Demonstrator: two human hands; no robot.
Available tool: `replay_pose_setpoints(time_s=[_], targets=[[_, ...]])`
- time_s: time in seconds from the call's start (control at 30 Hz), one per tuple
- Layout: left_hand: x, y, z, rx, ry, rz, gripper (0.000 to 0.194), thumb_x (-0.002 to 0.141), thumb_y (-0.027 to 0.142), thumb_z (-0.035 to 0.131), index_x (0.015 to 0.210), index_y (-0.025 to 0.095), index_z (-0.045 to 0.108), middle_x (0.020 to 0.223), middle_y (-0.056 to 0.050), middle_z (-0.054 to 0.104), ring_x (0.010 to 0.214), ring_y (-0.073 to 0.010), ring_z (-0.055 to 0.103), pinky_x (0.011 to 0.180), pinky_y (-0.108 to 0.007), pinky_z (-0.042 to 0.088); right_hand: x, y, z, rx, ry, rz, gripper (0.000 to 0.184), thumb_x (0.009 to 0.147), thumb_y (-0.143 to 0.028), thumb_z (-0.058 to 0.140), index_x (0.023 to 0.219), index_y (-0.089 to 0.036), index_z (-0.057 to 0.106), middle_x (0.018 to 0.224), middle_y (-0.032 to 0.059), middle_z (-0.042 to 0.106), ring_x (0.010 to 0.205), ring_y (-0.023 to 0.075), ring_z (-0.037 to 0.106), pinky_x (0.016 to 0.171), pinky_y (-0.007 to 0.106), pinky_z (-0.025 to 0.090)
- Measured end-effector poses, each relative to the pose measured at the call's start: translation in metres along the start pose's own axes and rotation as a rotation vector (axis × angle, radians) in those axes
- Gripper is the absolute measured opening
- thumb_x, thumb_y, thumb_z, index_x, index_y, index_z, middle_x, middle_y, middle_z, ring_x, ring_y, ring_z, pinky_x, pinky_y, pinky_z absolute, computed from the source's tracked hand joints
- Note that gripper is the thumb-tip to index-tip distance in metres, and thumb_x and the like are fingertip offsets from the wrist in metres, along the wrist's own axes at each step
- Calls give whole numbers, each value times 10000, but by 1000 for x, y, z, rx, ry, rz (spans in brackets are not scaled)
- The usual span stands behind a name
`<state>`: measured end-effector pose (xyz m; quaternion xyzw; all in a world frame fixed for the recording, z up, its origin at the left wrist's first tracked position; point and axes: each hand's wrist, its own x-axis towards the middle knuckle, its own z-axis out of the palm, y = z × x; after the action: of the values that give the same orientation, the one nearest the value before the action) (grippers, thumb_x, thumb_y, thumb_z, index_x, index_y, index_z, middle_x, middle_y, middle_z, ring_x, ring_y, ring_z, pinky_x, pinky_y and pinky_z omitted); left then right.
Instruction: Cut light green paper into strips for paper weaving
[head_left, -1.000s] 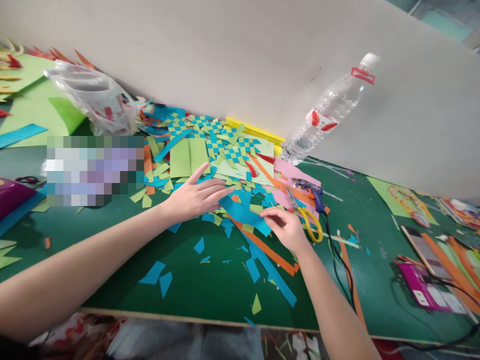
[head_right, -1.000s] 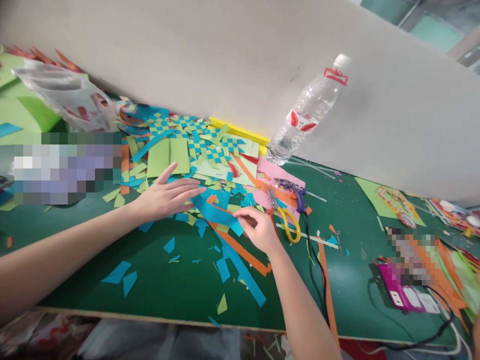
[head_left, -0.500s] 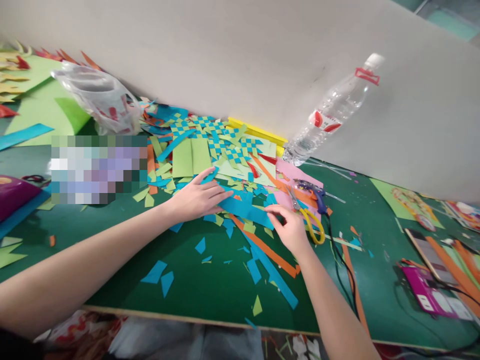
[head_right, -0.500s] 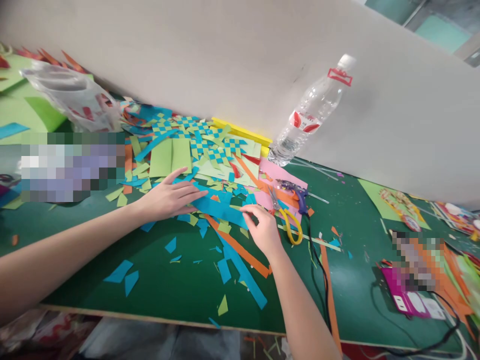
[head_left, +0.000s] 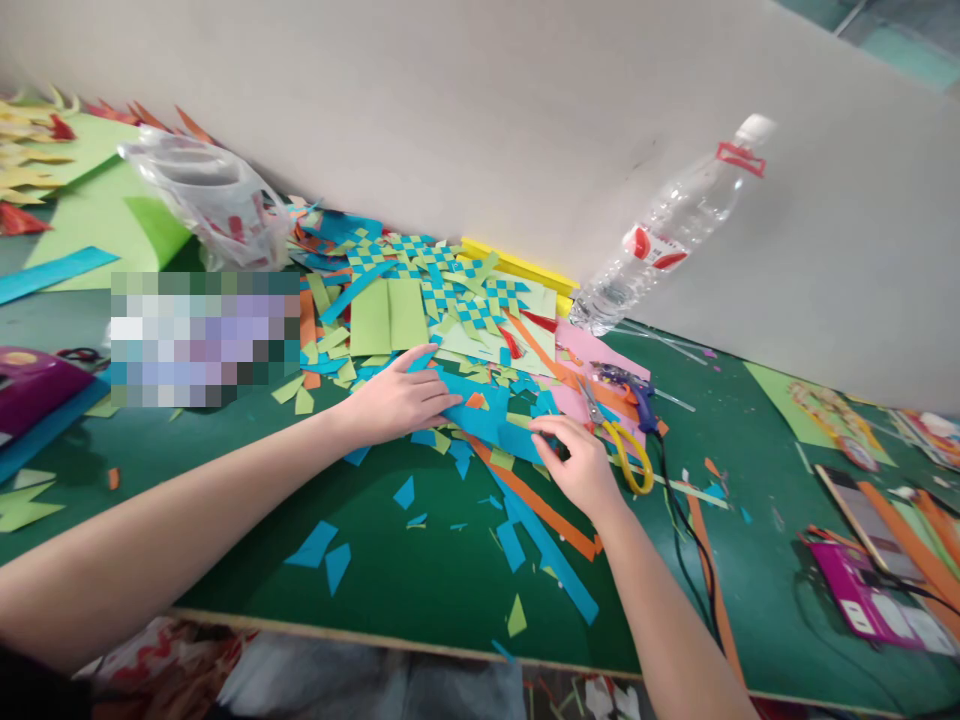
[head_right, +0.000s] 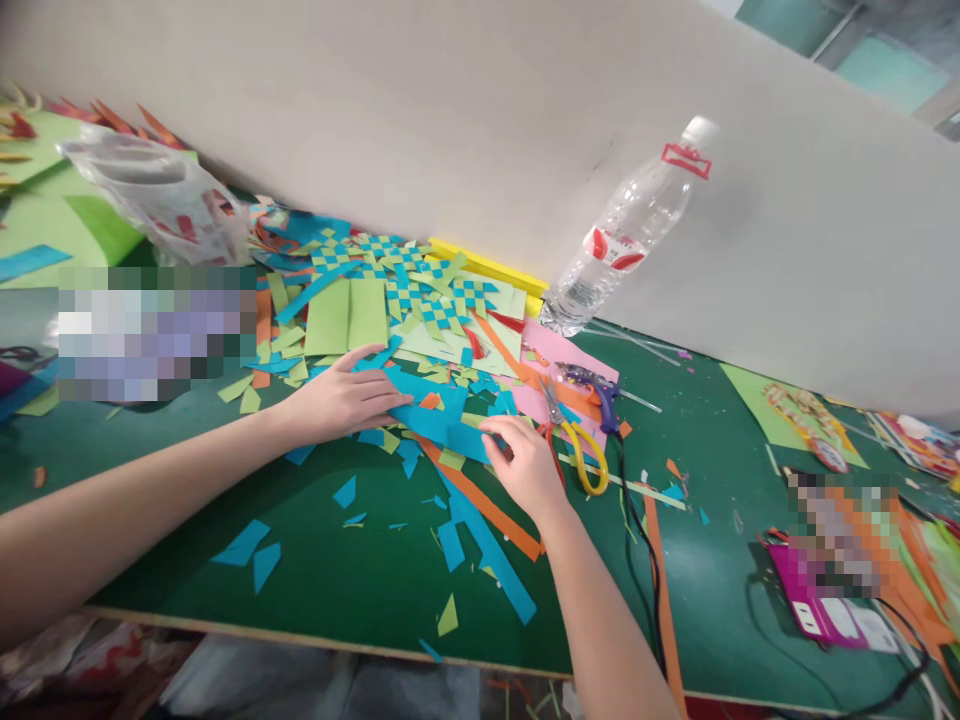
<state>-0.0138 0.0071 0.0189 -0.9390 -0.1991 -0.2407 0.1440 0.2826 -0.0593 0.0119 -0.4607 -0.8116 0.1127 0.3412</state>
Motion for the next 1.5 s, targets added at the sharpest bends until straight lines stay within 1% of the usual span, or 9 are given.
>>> replay_pose_setpoints(time_s=[0.07,0.27,0.47,0.63,0.93,1.0,1.2,1.4,1.5], targets=[[-1,0,1,-6,9,-2,238,972,306,475,1044,168,656,850,-26,713,807,-155,663,1119,-489,319,0,-2,-1,-21,-13,-12,156,895,-248,590,1042,-230,638,1036,68,696,995,218,646,921,415,525],[-2,1,1,-26,41,17,218,967,272,486,1067,149,637,882,-41,718,813,-158,670,1118,-473,316,-1,-2,-2,-130,-92,-26,449,810,-366,704,1216,-231,571,1167,94,650,1121,277,583,983,489,477],[0,3,-2,-48,76,38,200,972,246,473,1062,159,629,857,-33,719,776,-142,671,1103,-459,344,-2,2,-1,-182,-37,-112,387,850,-347,669,1204,-219,581,1100,94,680,1050,258,614,967,471,489],[0,3,-3,-61,46,47,203,973,204,458,1063,152,633,783,-21,700,731,-134,659,1084,-471,376,-1,3,0,-227,-2,-157,329,857,-325,662,1150,-183,615,1022,103,703,978,255,638,929,466,507],[-1,4,-3,-109,16,53,260,976,144,425,1163,196,599,892,-28,731,791,-123,675,1063,-446,427,-2,3,1,-223,-9,-166,217,873,-326,641,1063,-227,666,931,69,736,893,249,656,912,495,499],[-1,4,-3,-112,12,52,263,976,136,420,1156,201,599,897,-26,733,789,-119,676,1058,-443,434,-2,1,0,-225,-23,-157,263,872,-338,640,1113,-232,649,954,72,730,913,254,654,914,499,497],[-2,5,-3,-93,42,31,233,968,126,427,1084,195,616,838,-10,732,739,-113,674,1059,-436,433,0,-6,-2,-246,-108,-128,596,836,-414,669,1362,-226,460,1206,114,647,1115,290,588,963,509,466],[-2,6,-3,-75,42,52,235,968,114,425,1106,182,602,885,-20,740,752,-117,680,1050,-441,436,4,-9,-4,-273,-31,-217,329,889,-312,618,1209,-246,583,1067,65,704,1000,237,636,949,471,453],[-2,7,-3,-78,50,52,225,967,123,433,1099,190,603,893,-16,741,757,-114,683,1051,-435,436,4,-10,-6,-273,-37,-213,317,879,-338,628,1184,-256,601,1078,61,706,1014,242,634,970,480,436]])
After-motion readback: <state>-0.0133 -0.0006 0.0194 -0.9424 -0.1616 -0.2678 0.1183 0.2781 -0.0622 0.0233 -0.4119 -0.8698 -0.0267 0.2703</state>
